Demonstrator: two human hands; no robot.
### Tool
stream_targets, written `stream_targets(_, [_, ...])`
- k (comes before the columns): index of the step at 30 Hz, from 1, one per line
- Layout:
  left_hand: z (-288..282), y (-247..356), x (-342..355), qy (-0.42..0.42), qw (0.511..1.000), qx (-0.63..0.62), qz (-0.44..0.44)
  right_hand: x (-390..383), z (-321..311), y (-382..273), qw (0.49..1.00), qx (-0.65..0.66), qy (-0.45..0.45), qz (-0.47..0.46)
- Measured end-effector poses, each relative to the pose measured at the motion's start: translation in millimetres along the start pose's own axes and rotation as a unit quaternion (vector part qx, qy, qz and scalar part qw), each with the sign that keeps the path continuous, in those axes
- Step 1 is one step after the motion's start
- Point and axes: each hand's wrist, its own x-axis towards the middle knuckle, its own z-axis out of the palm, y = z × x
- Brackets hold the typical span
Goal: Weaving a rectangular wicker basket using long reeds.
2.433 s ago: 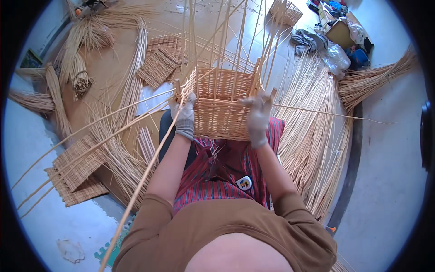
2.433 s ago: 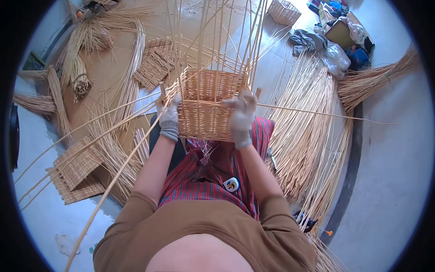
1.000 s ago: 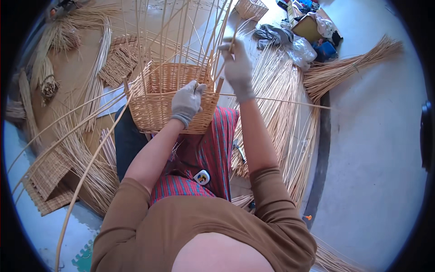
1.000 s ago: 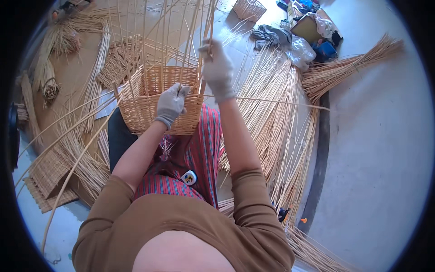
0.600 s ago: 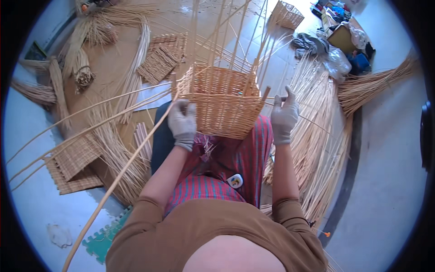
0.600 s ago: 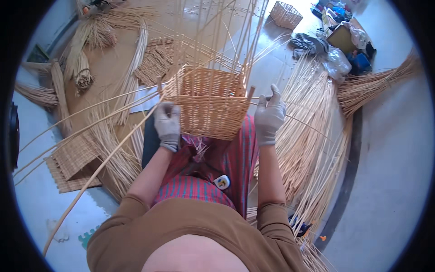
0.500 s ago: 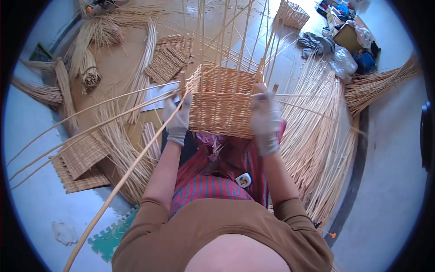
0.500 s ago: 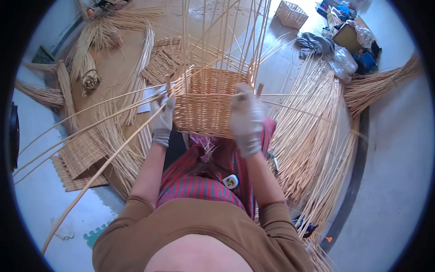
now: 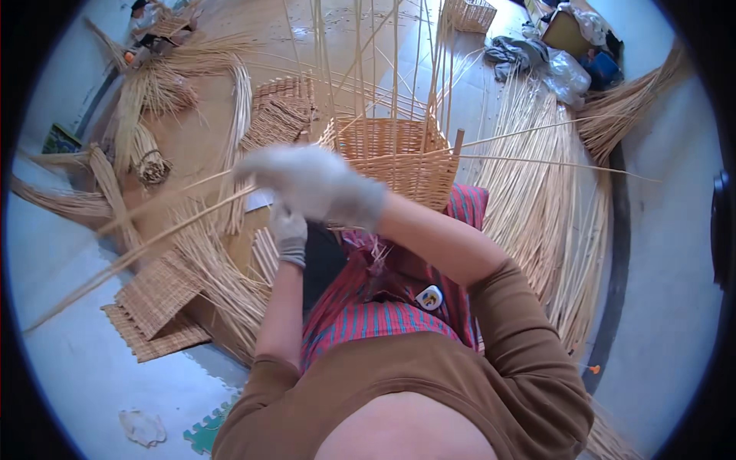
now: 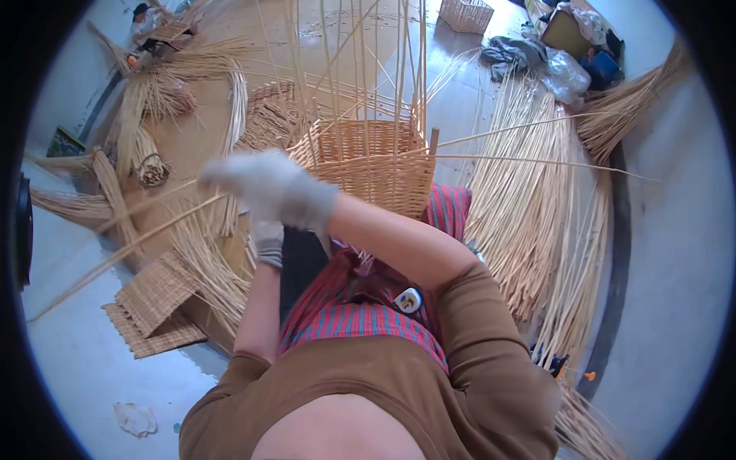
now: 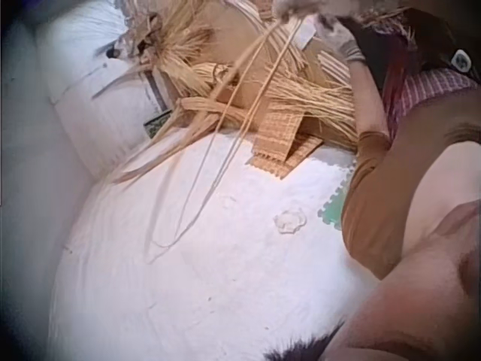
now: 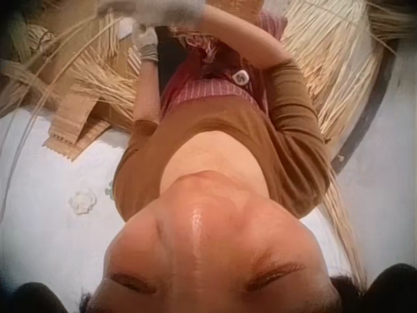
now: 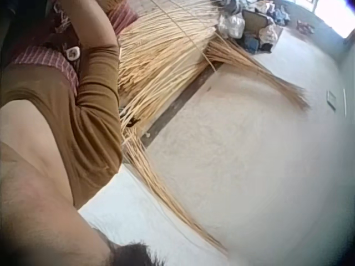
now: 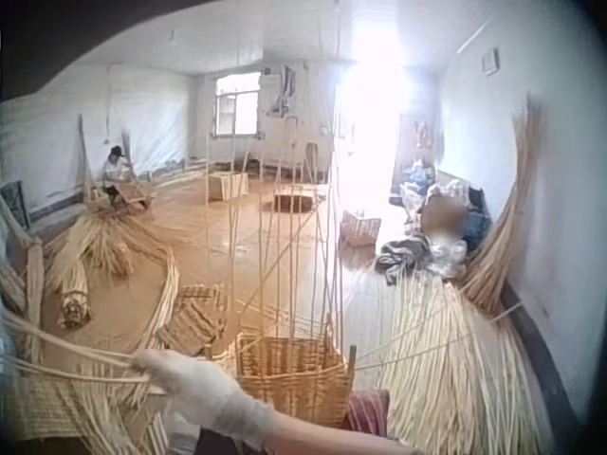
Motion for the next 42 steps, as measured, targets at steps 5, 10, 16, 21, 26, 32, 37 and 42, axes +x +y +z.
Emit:
stream_targets(5, [-23.8,13.8,-23.9,-0.008,0.999,0.03,-0.004,-68.9,-64.2,51.5,0.849,0.257,0.388,0.25])
stream_targets(10, [8.7,73.3,-15.5,-0.111,0.984,0.062,0.123,-161.3,-53.7,97.4,0.762,0.25,0.467,0.373])
stream_targets(16, [77.6,104.5,50.9,-0.328,0.9,0.283,-0.04,-118.5,-62.8,62.8,0.798,0.083,0.388,0.453])
stream_targets(21, [88.1,92.9,48.5,-0.259,0.918,0.291,-0.069,-18.2,-68.5,85.3,0.916,-0.262,0.21,0.218])
stream_targets(26, [82.8,83.7,51.2,-0.272,0.92,0.274,-0.069,-113.4,-72.5,102.3,0.906,0.188,0.363,0.108])
stream_targets(32, [105.4,95.8,62.6,-0.189,0.93,0.316,0.003,-173.7,-48.4,77.0,0.846,0.105,0.451,0.265])
stream_targets(37, [114.9,119.6,53.8,-0.113,0.962,0.228,0.094,-156.6,-68.7,61.4,0.866,0.209,0.362,0.276])
stream_targets(42, [139.1,118.3,30.4,-0.154,0.957,0.13,0.208,-202.5,-127.5,53.4,0.771,0.168,0.494,0.367])
